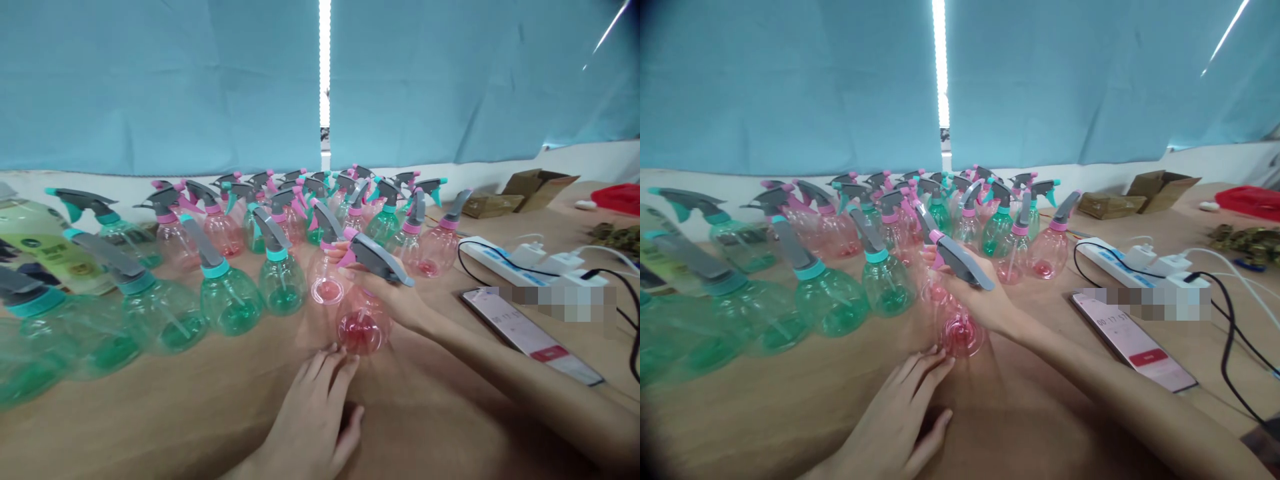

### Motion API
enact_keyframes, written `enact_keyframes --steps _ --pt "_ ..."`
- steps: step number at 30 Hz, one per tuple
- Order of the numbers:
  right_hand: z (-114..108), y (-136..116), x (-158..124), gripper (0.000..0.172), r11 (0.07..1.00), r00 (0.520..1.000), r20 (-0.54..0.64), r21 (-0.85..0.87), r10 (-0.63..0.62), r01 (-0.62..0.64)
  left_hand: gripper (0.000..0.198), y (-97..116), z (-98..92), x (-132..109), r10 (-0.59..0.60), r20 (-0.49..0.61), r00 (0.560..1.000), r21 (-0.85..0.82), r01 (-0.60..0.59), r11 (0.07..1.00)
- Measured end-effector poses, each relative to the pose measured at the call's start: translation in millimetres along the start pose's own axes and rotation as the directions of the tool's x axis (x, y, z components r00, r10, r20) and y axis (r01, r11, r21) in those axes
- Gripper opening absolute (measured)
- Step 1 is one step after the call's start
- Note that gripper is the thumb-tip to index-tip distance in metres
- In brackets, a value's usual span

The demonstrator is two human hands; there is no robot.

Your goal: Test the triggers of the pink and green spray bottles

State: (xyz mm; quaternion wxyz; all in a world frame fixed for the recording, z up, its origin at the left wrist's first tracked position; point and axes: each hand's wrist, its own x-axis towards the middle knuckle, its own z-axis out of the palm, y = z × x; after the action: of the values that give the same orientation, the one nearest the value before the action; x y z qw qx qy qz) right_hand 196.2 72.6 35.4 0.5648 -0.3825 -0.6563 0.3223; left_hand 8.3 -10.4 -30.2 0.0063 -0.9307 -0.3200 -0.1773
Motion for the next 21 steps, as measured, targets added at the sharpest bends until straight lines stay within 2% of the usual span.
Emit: enact_keyframes --steps 7,12,21 --pt "0.4 -5.6 2.2 0.024 0.995 0.998 0.063 0.094 0.007 -0.013 0.049 0.7 -1.0 0.4 -0.010 0.018 1.000 -0.010 0.010 1.000" --pt "-1.7 -9.4 4.3 0.020 0.999 0.996 0.081 -0.010 -0.031 0.032 0.049 1.2 -1.6 0.9 -0.006 0.007 1.000 -0.015 0.006 1.000" --pt "-6.6 -14.6 4.9 0.032 0.995 0.993 0.101 -0.075 -0.063 0.070 0.050 -1.1 -1.5 -0.6 0.002 0.019 1.000 -0.001 -0.002 1.000"
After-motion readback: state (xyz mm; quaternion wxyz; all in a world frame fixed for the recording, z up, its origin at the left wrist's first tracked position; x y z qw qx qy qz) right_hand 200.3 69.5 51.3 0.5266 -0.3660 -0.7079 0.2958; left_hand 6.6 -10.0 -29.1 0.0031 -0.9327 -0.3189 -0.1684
